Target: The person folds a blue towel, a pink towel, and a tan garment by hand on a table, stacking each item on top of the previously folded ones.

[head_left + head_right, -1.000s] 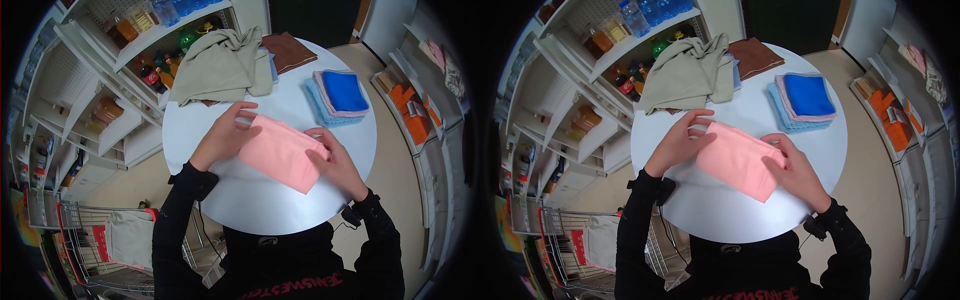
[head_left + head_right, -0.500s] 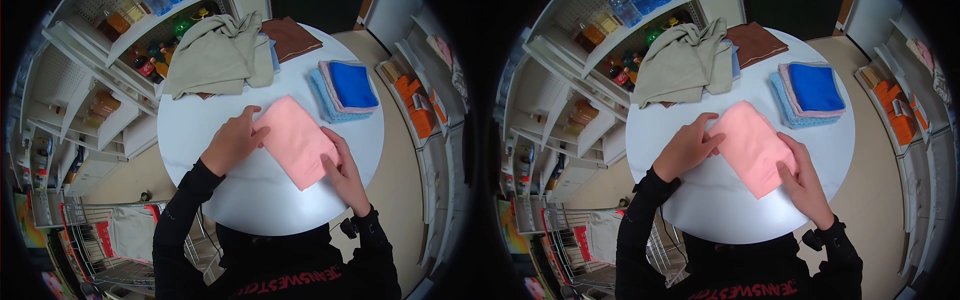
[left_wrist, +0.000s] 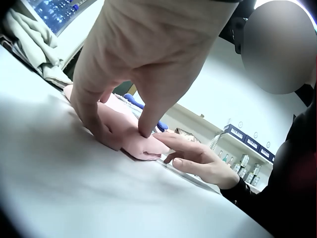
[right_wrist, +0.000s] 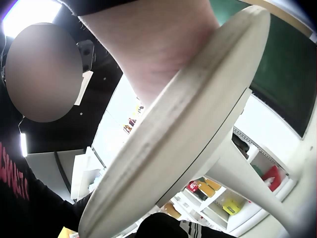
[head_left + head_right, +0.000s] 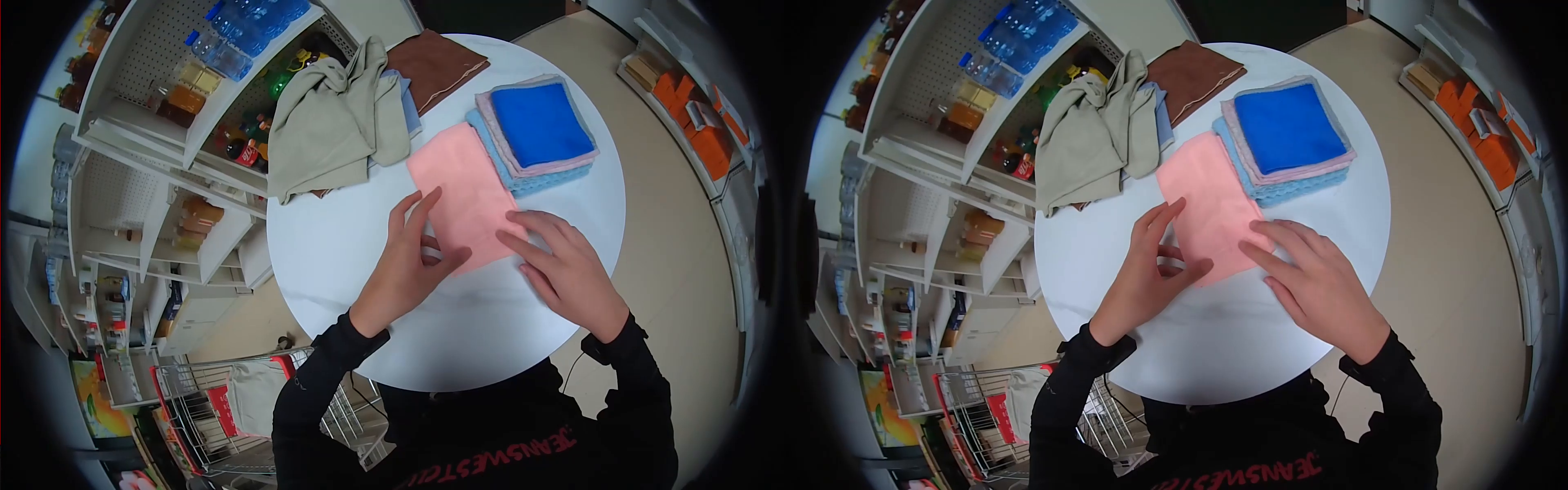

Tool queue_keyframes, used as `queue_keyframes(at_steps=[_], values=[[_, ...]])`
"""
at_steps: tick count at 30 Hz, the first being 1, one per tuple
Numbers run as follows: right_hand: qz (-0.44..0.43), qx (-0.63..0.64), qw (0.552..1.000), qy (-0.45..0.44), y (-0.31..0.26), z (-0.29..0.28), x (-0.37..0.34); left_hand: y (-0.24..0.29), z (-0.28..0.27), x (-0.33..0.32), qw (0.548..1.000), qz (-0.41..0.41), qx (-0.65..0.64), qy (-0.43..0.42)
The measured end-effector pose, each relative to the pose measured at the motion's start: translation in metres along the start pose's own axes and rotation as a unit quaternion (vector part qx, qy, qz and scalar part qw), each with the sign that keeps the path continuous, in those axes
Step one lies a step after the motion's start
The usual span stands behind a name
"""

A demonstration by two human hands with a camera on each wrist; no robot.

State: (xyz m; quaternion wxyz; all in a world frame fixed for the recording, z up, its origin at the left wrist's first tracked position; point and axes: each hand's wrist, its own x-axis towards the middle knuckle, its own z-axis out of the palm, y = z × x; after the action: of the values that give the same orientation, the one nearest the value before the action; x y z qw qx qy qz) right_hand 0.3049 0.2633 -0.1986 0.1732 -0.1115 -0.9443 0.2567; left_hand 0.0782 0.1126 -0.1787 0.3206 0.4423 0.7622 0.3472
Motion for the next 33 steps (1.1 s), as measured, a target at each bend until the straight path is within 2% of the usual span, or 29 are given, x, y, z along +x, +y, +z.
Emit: queue_keyframes(at_steps=[5,8,13,14,16,20,24,28,33], values=[[0.014,0.031,0.999,0.019,0.016,0.002,0.001,0.006,0.008,0.021,0.999,-0.009,0.054,0.001],[0.024,-0.02,0.998,0.052,0.027,0.0,0.004,0.006,0.012,0.041,0.997,0.036,0.065,-0.002],[0.069,0.025,0.995,0.066,0.035,0.002,0.004,0.013,0.009,0.069,0.998,0.048,0.042,-0.027],[0.061,0.023,0.995,0.071,0.035,0.002,0.004,0.011,0.005,0.076,0.985,0.114,0.131,0.003],[0.047,0.019,0.995,0.08,0.036,0.004,0.002,0.006,-0.001,0.089,0.921,0.241,0.3,0.063],[-0.003,-0.029,0.995,0.097,0.037,0.002,-0.001,0.016,0.031,0.115,0.901,0.281,0.331,0.025],[0.029,-0.015,0.994,0.108,0.035,0.005,-0.002,-0.008,0.042,0.14,0.88,0.262,0.396,-0.019],[0.025,-0.002,0.994,0.11,0.034,0.003,-0.002,-0.003,0.037,0.132,0.894,0.265,0.361,-0.03],[0.019,0.009,0.993,0.116,0.031,0.007,-0.001,-0.009,0.034,0.083,0.902,0.229,0.363,-0.048]])
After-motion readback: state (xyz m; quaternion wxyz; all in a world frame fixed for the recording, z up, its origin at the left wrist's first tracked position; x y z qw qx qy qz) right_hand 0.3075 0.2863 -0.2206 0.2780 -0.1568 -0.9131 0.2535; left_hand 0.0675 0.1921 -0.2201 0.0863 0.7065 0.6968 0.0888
